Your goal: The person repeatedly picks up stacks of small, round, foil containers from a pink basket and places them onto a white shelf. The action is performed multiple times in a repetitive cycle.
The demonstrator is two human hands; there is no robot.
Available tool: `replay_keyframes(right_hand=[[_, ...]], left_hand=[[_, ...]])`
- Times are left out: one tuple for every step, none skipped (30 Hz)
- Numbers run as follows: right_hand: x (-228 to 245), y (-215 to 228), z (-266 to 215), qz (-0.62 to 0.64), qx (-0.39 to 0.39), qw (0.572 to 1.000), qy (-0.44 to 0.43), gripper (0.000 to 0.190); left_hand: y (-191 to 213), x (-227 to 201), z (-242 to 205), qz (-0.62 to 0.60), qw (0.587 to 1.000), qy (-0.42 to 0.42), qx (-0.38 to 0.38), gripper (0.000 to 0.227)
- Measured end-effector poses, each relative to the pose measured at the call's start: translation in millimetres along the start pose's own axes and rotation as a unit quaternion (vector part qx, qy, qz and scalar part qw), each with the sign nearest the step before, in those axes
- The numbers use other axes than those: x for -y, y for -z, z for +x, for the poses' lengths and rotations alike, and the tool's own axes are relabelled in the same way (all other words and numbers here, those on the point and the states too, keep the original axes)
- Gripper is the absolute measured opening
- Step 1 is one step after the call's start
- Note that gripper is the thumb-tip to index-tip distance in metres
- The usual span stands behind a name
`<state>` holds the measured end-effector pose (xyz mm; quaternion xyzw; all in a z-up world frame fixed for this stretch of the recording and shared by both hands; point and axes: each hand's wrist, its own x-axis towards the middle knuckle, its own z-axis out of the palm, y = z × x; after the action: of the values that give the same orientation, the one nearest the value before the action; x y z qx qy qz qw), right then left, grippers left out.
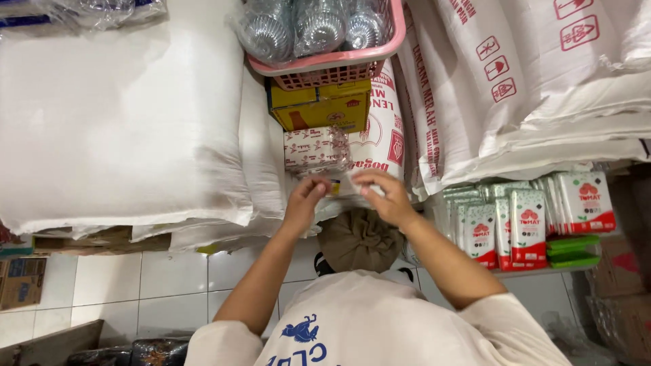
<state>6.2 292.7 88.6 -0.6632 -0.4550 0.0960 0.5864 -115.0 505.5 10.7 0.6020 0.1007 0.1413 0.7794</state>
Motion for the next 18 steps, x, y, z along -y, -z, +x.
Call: replay_keyframes(right_hand=[[1.0,0.0,14.0,-0.009,0.005,1.0,-0.004,0.022],[1.9,0.9,29.3,-0.019,0.011,1.0,-0.009,0.023],[1.8,1.2,49.6,-0.038,-0.001,0.999,0.027,0.022],[2.3,1.8,69.9,-0.058,-0.013,0.996,0.064,0.021],[3.3,3.7,89.4,-0.087,-0.023,0.992,0.088,0.024],[4.0,7.2,110.5,-0.117,-0.032,0.986,0.111,0.028],[3.6,12.0,135.1,-0.129,-0.048,0.981,0.134,0.027],[3.2,16.5,157.4,-0.142,-0.063,0.975,0.156,0.026],[2.3,20.6,176.7,-0.138,-0.086,0.979,0.123,0.029],[-0.6,25.0,195.5,-0.134,-0.11,0.981,0.089,0.033],[-6.3,30.4,218.4,-0.134,-0.134,0.977,0.098,0.036],[-14.6,35.7,241.7,-0.134,-0.158,0.973,0.107,0.039],[-25.5,39.6,263.1,-0.144,-0.164,0.97,0.108,0.044],[-37.4,43.4,283.6,-0.155,-0.171,0.967,0.109,0.049],[-50.2,44.4,298.1,-0.163,-0.175,0.965,0.109,0.054],[-62.4,46.2,308.1,-0.163,-0.17,0.967,0.096,0.056],[-73.0,48.1,319.0,-0.162,-0.167,0.969,0.086,0.059],[-82.3,49.1,328.0,-0.161,-0.164,0.97,0.075,0.061]], left_hand=[[1.7,-10.3,12.2,-0.014,0.999,-0.037,0.018,0.022],[1.4,-21.1,24.6,-0.029,0.996,-0.075,0.035,0.021],[-0.4,-33.2,39.5,-0.038,0.996,-0.078,0.03,0.022],[-3.1,-45.4,54.7,-0.046,0.995,-0.081,0.025,0.023],[-6.5,-56.5,71.2,-0.008,0.991,-0.13,-0.002,0.025],[-10.7,-66.7,90.3,0.029,0.983,-0.179,-0.029,0.028],[-15.2,-75.1,109.0,0.021,0.978,-0.201,-0.05,0.031],[-19.8,-82.0,127.7,0.013,0.972,-0.224,-0.07,0.035],[-23.5,-89.8,149.5,-0.013,0.97,-0.227,-0.083,0.041],[-26.5,-95.6,167.7,-0.039,0.968,-0.23,-0.096,0.048],[-29.7,-99.9,184.0,-0.061,0.967,-0.221,-0.109,0.054],[-32.7,-103.0,198.5,-0.082,0.966,-0.212,-0.121,0.059],[-36.2,-103.5,208.7,-0.103,0.965,-0.2,-0.136,0.066],[-41.8,-103.3,218.7,-0.125,0.963,-0.2,-0.13,0.068],[-45.7,-102.2,224.9,-0.146,0.961,-0.199,-0.127,0.071],[-48.2,-100.8,228.4,-0.167,0.958,-0.198,-0.124,0.075],[-48.0,-101.0,231.4,-0.178,0.96,-0.184,-0.116,0.076],[-47.8,-101.6,233.8,-0.189,0.961,-0.171,-0.108,0.077]])
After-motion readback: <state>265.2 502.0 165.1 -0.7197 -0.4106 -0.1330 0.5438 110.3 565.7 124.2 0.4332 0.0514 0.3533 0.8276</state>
